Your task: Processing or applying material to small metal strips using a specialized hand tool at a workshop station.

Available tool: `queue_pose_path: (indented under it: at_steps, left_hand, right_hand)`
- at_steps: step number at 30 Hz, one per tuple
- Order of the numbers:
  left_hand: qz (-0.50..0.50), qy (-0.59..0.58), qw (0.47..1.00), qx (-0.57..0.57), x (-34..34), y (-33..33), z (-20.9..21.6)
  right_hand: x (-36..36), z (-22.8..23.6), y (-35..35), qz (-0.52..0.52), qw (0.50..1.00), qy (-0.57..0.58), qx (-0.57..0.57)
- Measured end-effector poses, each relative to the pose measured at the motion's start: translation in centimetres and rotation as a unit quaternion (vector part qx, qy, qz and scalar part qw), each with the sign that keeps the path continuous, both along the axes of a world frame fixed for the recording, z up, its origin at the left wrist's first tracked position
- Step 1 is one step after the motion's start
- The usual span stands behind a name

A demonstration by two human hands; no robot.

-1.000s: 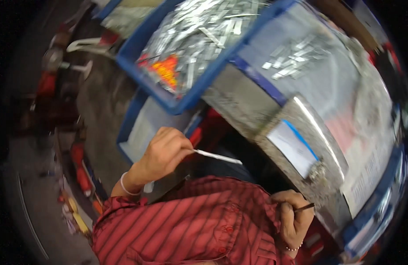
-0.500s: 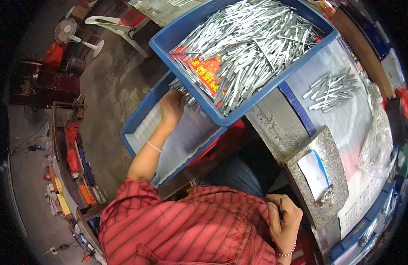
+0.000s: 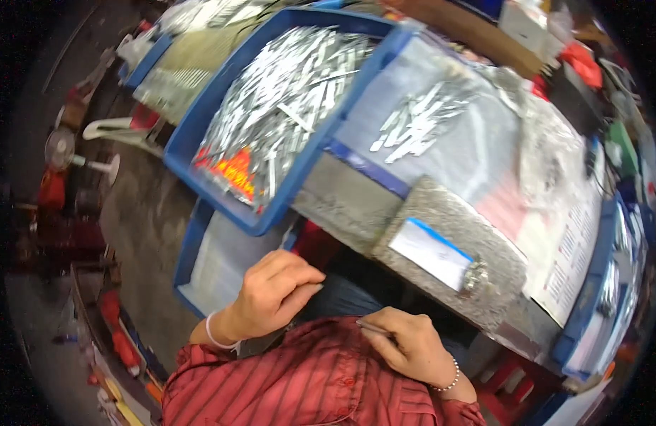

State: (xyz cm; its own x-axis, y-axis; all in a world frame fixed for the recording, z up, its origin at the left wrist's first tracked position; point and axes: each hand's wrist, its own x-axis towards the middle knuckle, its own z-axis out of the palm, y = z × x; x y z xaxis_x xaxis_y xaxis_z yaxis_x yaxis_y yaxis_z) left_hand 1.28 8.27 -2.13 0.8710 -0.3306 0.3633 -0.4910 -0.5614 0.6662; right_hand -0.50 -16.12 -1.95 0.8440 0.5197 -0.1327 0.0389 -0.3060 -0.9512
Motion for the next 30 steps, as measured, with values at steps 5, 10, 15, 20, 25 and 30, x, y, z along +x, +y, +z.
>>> queue_pose_path:
  at_steps: [5,10,15,20,25,30]
  left_hand:
    - [0.051,-0.041,0.998,-0.020,10.7,-6.7,-1.7]
    - [0.198,-0.016,0.971,0.130,21.2,-9.1,-6.1]
    - [0.235,0.078,0.946,0.208,25.3,-10.0,-7.6]
    - [0.229,0.056,0.935,0.266,24.4,-9.2,-5.9]
    - [0.197,-0.038,0.967,0.154,15.0,-9.8,-0.5]
    - [-0.018,0.053,0.998,0.019,3.0,-13.7,3.0]
  right_hand:
    - [-2.2,0.3,-4.6,-0.085,0.996,0.021,0.007]
    - [-4.7,-0.9,-7.5,-0.128,0.990,0.054,-0.002]
    - [-4.2,-2.2,-8.7,-0.132,0.991,0.037,-0.001]
    - [-2.4,-1.8,-9.0,-0.088,0.995,-0.036,0.022]
    - [-1.6,-1.8,-9.2,-0.125,0.988,-0.005,0.094]
    - [-1.7,-0.9,-7.0,-0.320,0.872,0.162,0.334]
